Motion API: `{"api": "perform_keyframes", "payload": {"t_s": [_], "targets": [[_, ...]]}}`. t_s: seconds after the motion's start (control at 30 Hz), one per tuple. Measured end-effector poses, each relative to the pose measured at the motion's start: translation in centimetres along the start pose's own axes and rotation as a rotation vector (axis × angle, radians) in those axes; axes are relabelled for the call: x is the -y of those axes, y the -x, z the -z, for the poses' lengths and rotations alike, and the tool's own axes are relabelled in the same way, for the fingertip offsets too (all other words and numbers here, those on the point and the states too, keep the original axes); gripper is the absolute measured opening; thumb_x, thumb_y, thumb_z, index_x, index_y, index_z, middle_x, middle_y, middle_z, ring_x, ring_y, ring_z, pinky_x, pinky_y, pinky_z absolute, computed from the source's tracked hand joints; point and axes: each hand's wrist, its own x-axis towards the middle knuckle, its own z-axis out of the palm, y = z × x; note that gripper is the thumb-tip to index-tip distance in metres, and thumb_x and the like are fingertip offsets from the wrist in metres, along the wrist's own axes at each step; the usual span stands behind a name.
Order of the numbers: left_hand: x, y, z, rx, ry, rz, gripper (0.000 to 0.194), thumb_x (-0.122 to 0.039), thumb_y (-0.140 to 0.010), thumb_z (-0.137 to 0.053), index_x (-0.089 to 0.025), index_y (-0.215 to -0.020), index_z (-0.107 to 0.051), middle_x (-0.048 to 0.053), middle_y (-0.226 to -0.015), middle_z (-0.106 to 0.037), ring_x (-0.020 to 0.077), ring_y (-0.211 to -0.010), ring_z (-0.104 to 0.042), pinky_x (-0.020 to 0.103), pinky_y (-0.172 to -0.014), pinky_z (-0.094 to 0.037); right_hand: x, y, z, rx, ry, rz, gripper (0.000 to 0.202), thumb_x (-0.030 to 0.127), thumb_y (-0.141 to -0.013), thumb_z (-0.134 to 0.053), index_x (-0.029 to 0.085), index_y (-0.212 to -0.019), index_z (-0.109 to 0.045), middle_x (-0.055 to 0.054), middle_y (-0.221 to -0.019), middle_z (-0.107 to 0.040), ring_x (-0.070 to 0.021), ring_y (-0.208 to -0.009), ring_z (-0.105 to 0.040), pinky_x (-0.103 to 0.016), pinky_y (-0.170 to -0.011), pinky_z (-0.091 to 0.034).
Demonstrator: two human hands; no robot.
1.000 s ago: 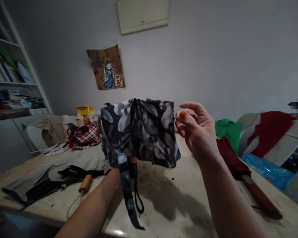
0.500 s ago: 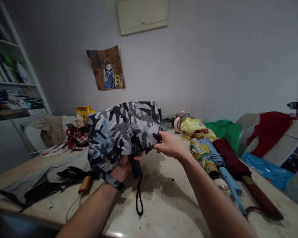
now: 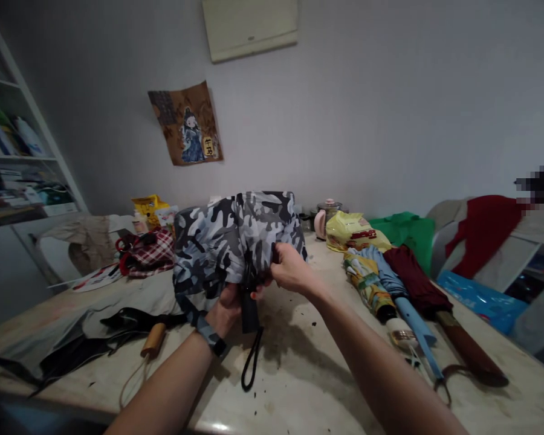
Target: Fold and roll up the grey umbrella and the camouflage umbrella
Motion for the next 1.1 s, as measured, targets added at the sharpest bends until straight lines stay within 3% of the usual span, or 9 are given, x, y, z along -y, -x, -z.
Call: {"api": "perform_keyframes", "payload": {"t_s": [0.2,0.37,0.43,0.53,0.7,0.8,0.9,1.0,1.1], "targets": [[-0.4,0.3,-0.9,0.032,0.155,-0.072,0.018,-0.012,-0.081,-0.066,-0.019,-0.098,-0.064,-0.002,-0.06,-0.05,0.0054,-0.045,-0.04,0.014,-0.041,-0.033,-0.6,-0.2,0.5,-0.04,0.096,0.085,0.008,0.022,-0.074,-0.055,0.015,-0.072,-0.052,0.003,-0.059,-0.055,-0.0085,-0.048,-0.052,-0.019,-0.046,-0.041],[-1.0,0.9,-0.4,0.047,0.246,-0.175,0.009,-0.009,-0.086,-0.056,-0.015,-0.079,-0.057,-0.003,-0.056,-0.042,0.0035,-0.041,-0.034,0.012,-0.038,-0.032,-1.6,-0.7,1.6,0.142,0.362,-0.164,0.032,0.038,-0.078,-0.061,0.014,-0.058,-0.054,-0.004,-0.052,-0.058,-0.0108,-0.046,-0.054,-0.02,-0.042,-0.034],[-1.1,1.1,-0.2,0.05,0.248,-0.176,0.019,-0.009,-0.088,-0.052,-0.015,-0.069,-0.051,-0.004,-0.052,-0.036,0.0032,-0.039,-0.031,0.011,-0.038,-0.031,-2.0,-1.0,1.4,0.087,0.139,-0.217,0.026,0.038,-0.073,-0.067,0.014,-0.069,-0.058,-0.005,-0.063,-0.064,-0.0123,-0.055,-0.059,-0.019,-0.046,-0.037],[-1.1,1.3,-0.3,0.049,0.221,-0.138,0.023,-0.009,-0.087,-0.05,-0.015,-0.064,-0.049,-0.004,-0.05,-0.035,0.0029,-0.037,-0.03,0.012,-0.037,-0.028,-2.5,-1.6,0.4,-0.017,-0.532,-0.275,0.037,0.031,-0.058,-0.076,0.017,-0.085,-0.055,-0.003,-0.076,-0.068,-0.0133,-0.065,-0.063,-0.02,-0.052,-0.042],[-1.1,1.0,-1.1,0.03,0.166,-0.107,0.019,-0.011,-0.083,-0.053,-0.017,-0.064,-0.052,-0.003,-0.05,-0.039,0.0042,-0.034,-0.026,0.017,-0.034,-0.021,-2.2,-2.3,-0.2,-0.323,-0.989,-0.05,0.046,0.022,-0.043,-0.081,0.019,-0.063,-0.039,0.009,-0.049,-0.045,-0.0041,-0.044,-0.037,-0.017,-0.041,-0.027],[-1.1,0.8,-1.3,0.018,0.151,-0.157,0.019,-0.013,-0.08,-0.057,-0.018,-0.063,-0.051,-0.003,-0.051,-0.038,0.004,-0.035,-0.026,0.017,-0.035,-0.022,-2.1,-2.4,1.3,-0.46,-0.914,0.08,0.047,0.025,-0.045,-0.081,0.018,-0.057,-0.037,0.009,-0.045,-0.038,-0.0028,-0.042,-0.03,-0.017,-0.039,-0.023],[-1.5,1.0,-1.1,0.009,0.115,-0.188,0.022,-0.015,-0.078,-0.06,-0.019,-0.061,-0.047,-0.005,-0.047,-0.031,0.0041,-0.035,-0.026,0.015,-0.036,-0.025,-2.7,-2.2,3.8,-0.362,-0.765,0.025,0.048,0.028,-0.047,-0.083,0.018,-0.05,-0.035,0.008,-0.04,-0.033,-0.003,-0.039,-0.031,-0.017,-0.038,-0.022],[-2.3,1.4,-0.6,0.012,0.088,-0.251,0.027,-0.017,-0.076,-0.064,-0.018,-0.061,-0.042,-0.007,-0.047,-0.027,0.0025,-0.036,-0.024,0.013,-0.037,-0.026,-3.7,-1.7,6.8,-0.267,-0.586,-0.107,0.037,0.029,-0.051,-0.084,0.015,-0.055,-0.05,0.001,-0.049,-0.05,-0.0042,-0.041,-0.039,-0.016,-0.037,-0.023],[-3.1,1.6,-0.3,0.028,0.055,-0.307,0.032,-0.019,-0.074,-0.068,-0.018,-0.062,-0.038,-0.009,-0.049,-0.025,0.0015,-0.037,-0.021,0.012,-0.039,-0.027,-4.3,-1.4,9.1,-0.419,-0.594,-0.178,0.036,0.028,-0.054,-0.085,0.015,-0.078,-0.062,-0.006,-0.078,-0.066,-0.009,-0.059,-0.058,-0.015,-0.046,-0.039]]}}
